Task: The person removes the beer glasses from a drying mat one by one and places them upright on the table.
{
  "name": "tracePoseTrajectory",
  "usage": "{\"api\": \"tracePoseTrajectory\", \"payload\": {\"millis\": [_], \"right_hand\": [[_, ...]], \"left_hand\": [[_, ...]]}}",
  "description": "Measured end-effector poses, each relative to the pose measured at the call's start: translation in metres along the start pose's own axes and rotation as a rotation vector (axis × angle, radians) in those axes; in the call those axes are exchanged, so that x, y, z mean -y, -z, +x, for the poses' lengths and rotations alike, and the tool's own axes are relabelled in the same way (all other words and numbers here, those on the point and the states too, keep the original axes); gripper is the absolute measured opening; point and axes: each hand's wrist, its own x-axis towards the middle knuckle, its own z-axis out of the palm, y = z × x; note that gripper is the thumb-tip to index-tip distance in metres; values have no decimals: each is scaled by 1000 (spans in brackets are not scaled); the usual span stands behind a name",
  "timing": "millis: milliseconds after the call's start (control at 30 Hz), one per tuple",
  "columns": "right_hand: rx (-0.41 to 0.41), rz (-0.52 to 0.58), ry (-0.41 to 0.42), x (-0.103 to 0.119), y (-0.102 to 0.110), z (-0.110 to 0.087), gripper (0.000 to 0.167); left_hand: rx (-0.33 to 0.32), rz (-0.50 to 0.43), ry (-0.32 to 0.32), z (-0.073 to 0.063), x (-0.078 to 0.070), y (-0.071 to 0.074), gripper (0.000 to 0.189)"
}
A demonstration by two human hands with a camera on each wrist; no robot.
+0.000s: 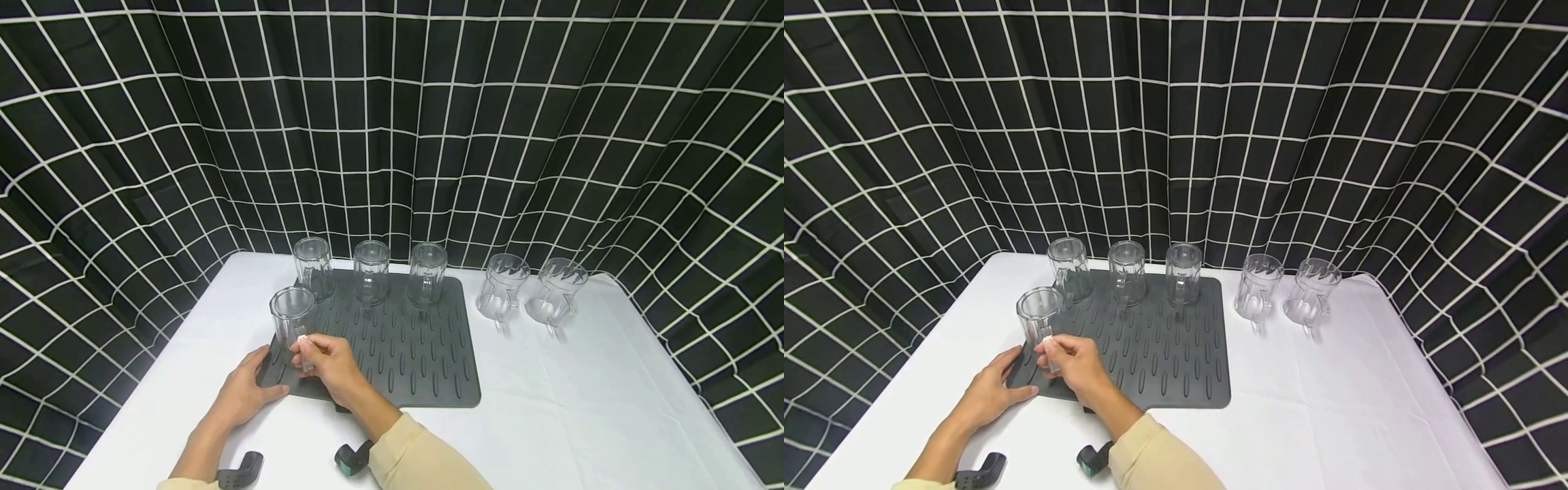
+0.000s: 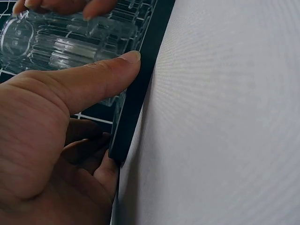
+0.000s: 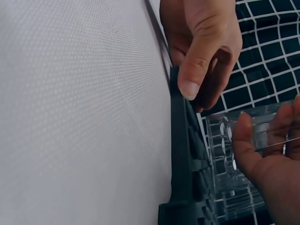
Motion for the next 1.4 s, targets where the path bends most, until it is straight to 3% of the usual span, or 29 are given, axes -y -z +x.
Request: {"api": "tracePoseTrajectory", "payload": {"millis": [333, 600, 933, 1200, 1400], "right_hand": [[-13, -3, 108, 17, 14, -16, 33], [-108, 11, 239, 33, 37, -31, 35], [-224, -63, 365, 51, 64, -49, 33], [-248, -90, 458, 67, 76, -66, 28], [-251, -53, 519, 80, 84, -77, 28]], "left_hand": [[-15, 10, 21, 0, -1, -2, 94], [-18, 5, 24, -2, -3, -2, 92], [-17, 12, 25, -2, -2, -3, 92], [-7, 14, 16, -3, -1, -3, 92], [0, 10, 25, -2, -1, -3, 92]]}}
